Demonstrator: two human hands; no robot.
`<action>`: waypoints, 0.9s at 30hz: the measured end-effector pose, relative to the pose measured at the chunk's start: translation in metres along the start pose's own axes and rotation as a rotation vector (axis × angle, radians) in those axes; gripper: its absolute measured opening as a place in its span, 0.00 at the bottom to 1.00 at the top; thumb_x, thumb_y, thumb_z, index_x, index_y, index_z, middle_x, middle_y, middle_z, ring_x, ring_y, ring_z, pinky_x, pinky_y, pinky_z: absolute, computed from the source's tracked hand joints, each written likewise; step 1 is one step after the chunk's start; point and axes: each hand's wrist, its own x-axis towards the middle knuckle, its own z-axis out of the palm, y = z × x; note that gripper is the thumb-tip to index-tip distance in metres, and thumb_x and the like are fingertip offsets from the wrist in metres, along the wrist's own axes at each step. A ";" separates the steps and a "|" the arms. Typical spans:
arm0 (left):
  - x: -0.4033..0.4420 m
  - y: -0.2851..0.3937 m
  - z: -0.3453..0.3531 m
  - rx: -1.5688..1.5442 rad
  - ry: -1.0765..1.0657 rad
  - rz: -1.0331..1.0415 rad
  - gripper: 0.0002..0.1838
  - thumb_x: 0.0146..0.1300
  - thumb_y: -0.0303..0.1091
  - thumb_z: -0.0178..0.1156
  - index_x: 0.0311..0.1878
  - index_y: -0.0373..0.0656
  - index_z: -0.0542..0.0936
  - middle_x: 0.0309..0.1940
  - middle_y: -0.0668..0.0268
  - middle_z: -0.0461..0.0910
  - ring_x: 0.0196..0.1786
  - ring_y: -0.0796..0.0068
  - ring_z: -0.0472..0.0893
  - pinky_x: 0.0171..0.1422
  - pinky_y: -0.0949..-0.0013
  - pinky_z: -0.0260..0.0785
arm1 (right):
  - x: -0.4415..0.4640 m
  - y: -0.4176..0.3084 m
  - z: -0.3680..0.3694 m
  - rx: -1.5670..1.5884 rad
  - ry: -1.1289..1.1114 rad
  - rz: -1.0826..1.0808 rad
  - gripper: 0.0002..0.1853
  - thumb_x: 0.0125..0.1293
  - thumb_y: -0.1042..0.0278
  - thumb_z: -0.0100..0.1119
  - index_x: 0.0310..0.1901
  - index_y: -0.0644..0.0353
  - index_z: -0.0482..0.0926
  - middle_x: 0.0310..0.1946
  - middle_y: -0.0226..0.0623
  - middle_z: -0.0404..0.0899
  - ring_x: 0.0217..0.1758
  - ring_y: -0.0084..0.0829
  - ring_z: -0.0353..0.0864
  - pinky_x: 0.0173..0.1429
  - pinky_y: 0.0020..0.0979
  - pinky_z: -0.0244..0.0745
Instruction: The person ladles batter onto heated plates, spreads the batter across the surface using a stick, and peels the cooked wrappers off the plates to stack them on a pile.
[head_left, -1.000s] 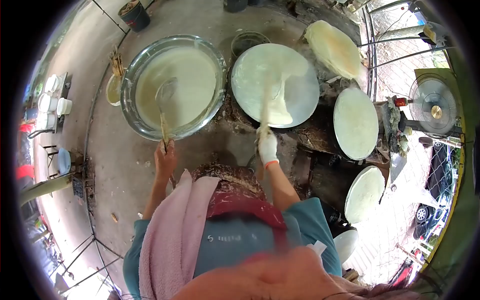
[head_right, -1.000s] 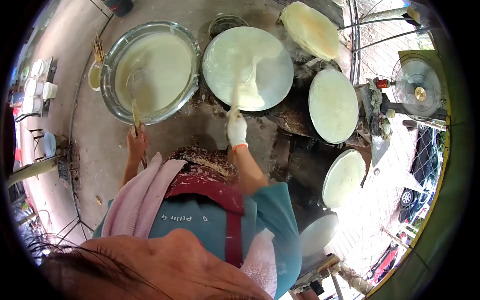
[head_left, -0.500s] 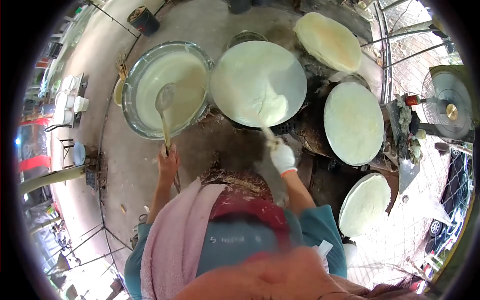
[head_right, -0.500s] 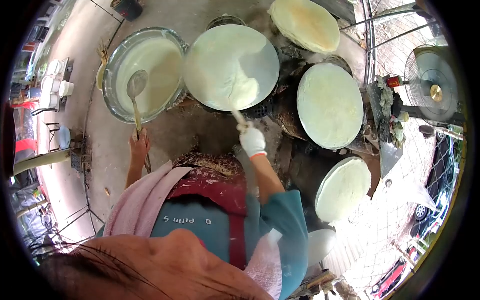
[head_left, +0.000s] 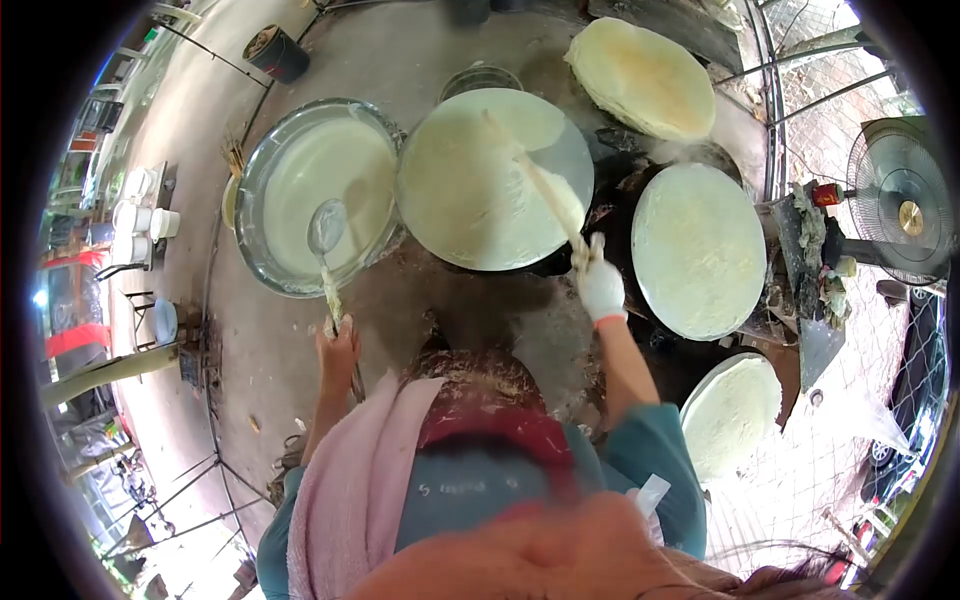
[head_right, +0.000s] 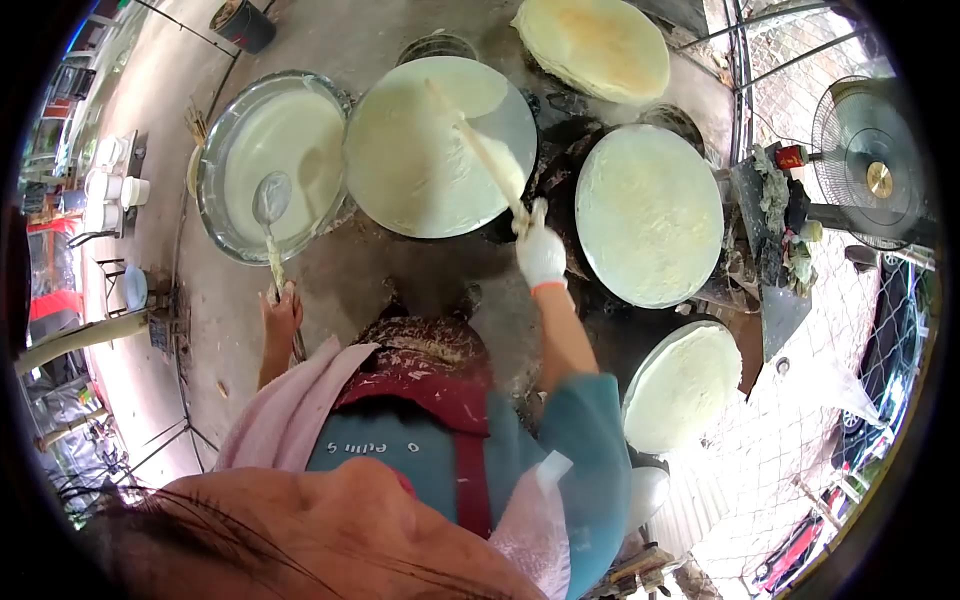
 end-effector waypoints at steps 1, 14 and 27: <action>0.008 -0.031 -0.009 0.252 0.003 0.166 0.04 0.65 0.29 0.58 0.41 0.42 0.75 0.27 0.70 0.70 0.28 0.80 0.72 0.28 0.75 0.65 | 0.025 -0.007 -0.011 -0.062 0.004 -0.020 0.33 0.69 0.54 0.43 0.71 0.56 0.50 0.30 0.57 0.80 0.34 0.54 0.81 0.38 0.50 0.76; -0.003 -0.041 -0.005 0.384 0.039 0.110 0.10 0.59 0.33 0.61 0.44 0.44 0.78 0.34 0.62 0.75 0.27 0.72 0.73 0.25 0.69 0.65 | 0.064 -0.067 0.005 0.494 0.375 -0.629 0.24 0.66 0.61 0.55 0.61 0.63 0.71 0.61 0.38 0.73 0.60 0.34 0.75 0.62 0.29 0.68; 0.091 0.121 0.156 0.128 -0.416 0.259 0.12 0.64 0.33 0.52 0.25 0.39 0.69 0.15 0.68 0.66 0.15 0.77 0.67 0.18 0.70 0.57 | -0.027 0.033 -0.001 1.191 -0.246 0.255 0.18 0.69 0.55 0.55 0.54 0.56 0.77 0.22 0.20 0.69 0.19 0.13 0.62 0.22 0.19 0.57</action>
